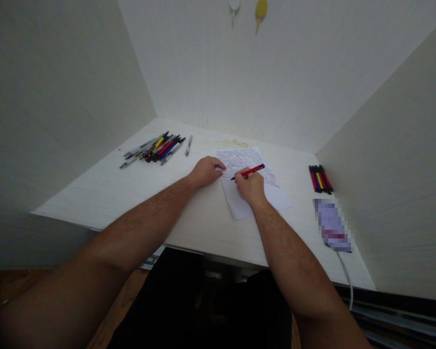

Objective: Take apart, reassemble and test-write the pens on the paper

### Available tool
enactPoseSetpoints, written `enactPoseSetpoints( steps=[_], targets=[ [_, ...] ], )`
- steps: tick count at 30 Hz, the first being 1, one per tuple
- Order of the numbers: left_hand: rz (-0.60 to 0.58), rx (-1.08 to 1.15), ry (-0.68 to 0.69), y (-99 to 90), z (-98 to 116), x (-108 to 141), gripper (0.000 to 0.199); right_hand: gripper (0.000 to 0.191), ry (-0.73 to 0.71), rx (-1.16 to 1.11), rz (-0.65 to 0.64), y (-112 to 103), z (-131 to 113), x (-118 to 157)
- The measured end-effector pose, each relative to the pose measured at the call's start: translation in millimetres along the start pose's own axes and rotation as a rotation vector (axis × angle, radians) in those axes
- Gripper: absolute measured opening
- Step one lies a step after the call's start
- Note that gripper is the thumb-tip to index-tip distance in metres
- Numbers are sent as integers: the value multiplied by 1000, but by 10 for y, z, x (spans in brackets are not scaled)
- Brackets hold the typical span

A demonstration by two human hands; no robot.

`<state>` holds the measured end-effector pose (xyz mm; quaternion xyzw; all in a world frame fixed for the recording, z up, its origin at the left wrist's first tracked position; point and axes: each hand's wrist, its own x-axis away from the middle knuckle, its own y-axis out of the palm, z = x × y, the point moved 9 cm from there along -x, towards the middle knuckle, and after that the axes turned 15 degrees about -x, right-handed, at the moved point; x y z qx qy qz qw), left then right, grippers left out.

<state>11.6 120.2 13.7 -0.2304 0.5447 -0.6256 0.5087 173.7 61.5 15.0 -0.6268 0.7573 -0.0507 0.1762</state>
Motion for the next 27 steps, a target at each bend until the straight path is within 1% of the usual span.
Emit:
enactPoseSetpoints(
  steps=[2,4,6,7,10,11,12,14,16,17,20,22,25,27],
  targets=[
    [-1,-8,5,1,5,-2,24,22,6,-50,-18,36,-9,16],
    [-3,-24,8,0,10,-4,24,24,15,-96,-82,109,-13,29],
    [-8,-33,9,1,13,-5,24,24,18,-83,-117,143,-9,26],
    [-10,-33,7,1,12,-4,24,22,15,-46,-95,119,-5,15],
    [-13,-24,-9,-4,2,-1,24,20,-4,66,49,-33,0,-12],
    [-14,-21,-13,-5,1,0,24,21,-9,67,64,-51,-2,-13],
    [-16,-18,-15,-6,0,1,24,21,-11,42,49,-39,-3,-12],
    [-19,-16,-8,-8,8,4,24,23,0,-41,-40,46,2,-4],
    [-18,-14,-8,-8,7,5,25,26,22,-65,-93,99,18,0],
    [-16,-11,-10,-8,3,5,25,25,26,-43,-84,90,25,-6],
    [-5,-2,-15,-6,-10,5,25,21,1,53,34,-34,21,-29],
    [-3,-7,-8,-2,-9,4,25,21,-14,29,52,-56,5,-22],
    [-12,-23,-5,7,-9,3,25,25,28,-94,-76,76,4,14],
    [-15,-21,-9,8,-11,1,24,27,53,-109,-112,121,5,23]
  ],
)
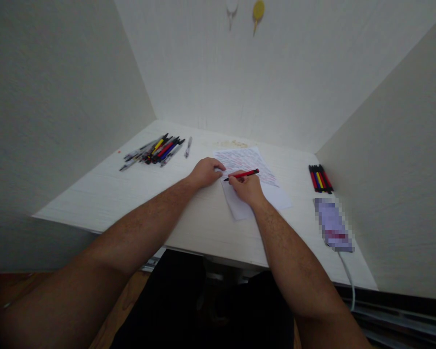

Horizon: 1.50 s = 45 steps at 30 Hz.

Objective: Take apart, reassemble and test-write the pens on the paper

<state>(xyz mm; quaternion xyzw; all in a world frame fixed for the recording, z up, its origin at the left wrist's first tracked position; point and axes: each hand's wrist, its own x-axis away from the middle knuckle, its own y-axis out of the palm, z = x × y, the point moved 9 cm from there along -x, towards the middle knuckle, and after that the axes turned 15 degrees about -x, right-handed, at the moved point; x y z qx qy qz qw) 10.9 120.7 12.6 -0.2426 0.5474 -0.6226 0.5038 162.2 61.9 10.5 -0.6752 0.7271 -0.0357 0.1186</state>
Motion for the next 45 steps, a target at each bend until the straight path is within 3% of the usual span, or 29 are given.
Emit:
enactPoseSetpoints(
  steps=[5,12,17,19,23,28,33,39,45],
  targets=[
    [3,11,-1,4,-6,-4,24,22,-32,135,178,-195,11,-47],
    [-16,-16,2,-11,10,14,25,25,-71,63,-17,14,-47,4],
    [-35,-20,-26,-31,12,30,26,20,-7,174,178,-209,-24,-20],
    [-35,-15,-38,-36,7,31,25,20,-7,134,161,-214,4,-30],
    [-29,-22,-32,-35,4,22,25,18,-76,64,2,-52,-41,-28],
    [-23,-36,-33,-24,-20,16,25,17,-72,155,127,-160,-92,-37],
    [-13,-32,-26,-25,-21,12,26,18,-107,-75,119,-207,-18,-77],
    [-21,-40,-39,-39,-13,23,25,35,-224,-122,192,-383,-21,-113],
    [-12,-38,-32,-44,1,34,23,38,-94,-445,288,-564,9,-165]
  ],
)
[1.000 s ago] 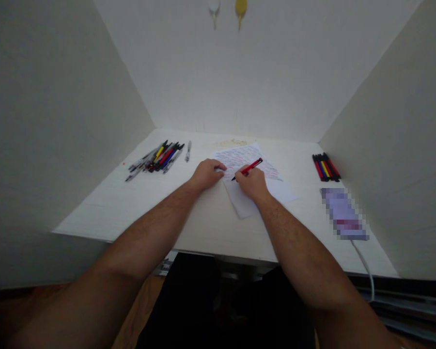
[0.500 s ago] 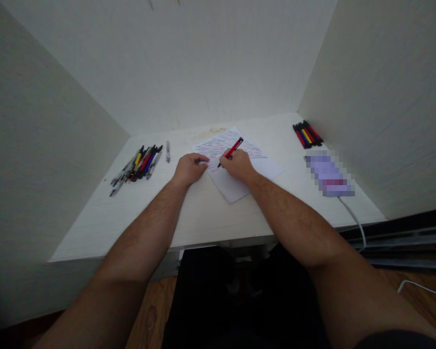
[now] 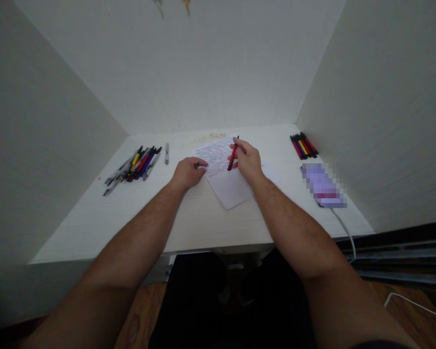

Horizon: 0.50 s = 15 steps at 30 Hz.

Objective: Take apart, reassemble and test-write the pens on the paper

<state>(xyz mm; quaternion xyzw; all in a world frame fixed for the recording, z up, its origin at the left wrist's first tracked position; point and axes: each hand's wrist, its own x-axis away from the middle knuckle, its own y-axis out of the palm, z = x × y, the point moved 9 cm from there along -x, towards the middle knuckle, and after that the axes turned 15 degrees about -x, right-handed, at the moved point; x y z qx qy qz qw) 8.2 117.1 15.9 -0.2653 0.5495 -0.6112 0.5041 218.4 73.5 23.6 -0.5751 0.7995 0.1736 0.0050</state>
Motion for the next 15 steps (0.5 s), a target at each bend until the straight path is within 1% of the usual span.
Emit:
enactPoseSetpoints(
  steps=[2,4,6,7,9,11,13,15],
  targets=[
    [22,10,-3,-40,15,8,21,34,8,-39,43,-35,-50,1],
    [83,31,11,-136,65,31,19,29,11,-48,82,-72,-81,9],
    [148,69,65,-244,168,72,18,26,30,-58,106,-95,-73,15],
    [162,91,111,-280,241,98,18,26,42,-73,114,-102,-59,15],
    [140,129,222,-291,407,156,18,29,66,-128,138,-119,-25,14],
    [91,156,313,-256,549,214,20,33,86,-200,167,-135,4,14],
    [68,169,360,-230,632,253,21,36,104,-258,182,-134,23,15],
    [76,167,373,-229,661,266,20,38,122,-287,176,-114,37,17]
  ],
)
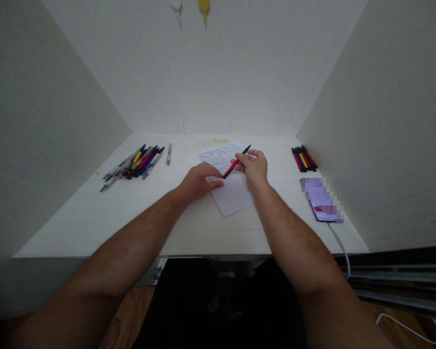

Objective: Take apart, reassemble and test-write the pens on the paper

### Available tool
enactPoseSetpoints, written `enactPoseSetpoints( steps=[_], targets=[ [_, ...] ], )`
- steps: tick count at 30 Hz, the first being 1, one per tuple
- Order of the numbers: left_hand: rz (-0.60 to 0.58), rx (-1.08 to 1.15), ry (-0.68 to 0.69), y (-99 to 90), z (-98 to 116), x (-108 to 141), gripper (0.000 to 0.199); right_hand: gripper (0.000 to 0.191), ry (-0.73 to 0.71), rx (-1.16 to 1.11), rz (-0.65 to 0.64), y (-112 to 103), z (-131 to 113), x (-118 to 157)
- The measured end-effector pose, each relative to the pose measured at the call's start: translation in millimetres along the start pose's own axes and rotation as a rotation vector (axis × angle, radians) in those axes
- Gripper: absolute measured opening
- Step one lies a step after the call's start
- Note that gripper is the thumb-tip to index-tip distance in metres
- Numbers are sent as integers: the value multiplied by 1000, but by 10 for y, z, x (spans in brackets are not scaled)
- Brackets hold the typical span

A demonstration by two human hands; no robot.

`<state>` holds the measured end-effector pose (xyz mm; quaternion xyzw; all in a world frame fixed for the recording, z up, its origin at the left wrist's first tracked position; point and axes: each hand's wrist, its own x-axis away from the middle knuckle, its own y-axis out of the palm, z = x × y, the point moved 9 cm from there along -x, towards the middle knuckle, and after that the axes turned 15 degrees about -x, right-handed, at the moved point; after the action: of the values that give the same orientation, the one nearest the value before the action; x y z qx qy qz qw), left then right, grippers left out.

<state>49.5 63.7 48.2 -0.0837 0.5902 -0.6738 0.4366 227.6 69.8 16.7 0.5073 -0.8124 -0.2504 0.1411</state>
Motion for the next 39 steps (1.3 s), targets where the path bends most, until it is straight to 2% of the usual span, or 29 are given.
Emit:
enactPoseSetpoints(
  steps=[15,21,24,28,33,39],
  targets=[
    [115,-53,-2,-32,-54,11,9,41,9,-59,-86,144,37,78],
    [89,-33,-3,-29,-56,15,11,38,23,-84,-56,124,14,66],
    [85,-18,-31,-25,-80,10,11,30,46,-67,-55,117,26,44],
    [65,-34,-87,0,-150,-1,14,16,118,67,-114,154,110,57],
    [79,-53,-133,-5,-223,-4,15,14,191,292,-326,330,278,182],
    [56,-61,-139,12,-209,-15,17,12,189,386,-319,345,316,179]
  ],
)
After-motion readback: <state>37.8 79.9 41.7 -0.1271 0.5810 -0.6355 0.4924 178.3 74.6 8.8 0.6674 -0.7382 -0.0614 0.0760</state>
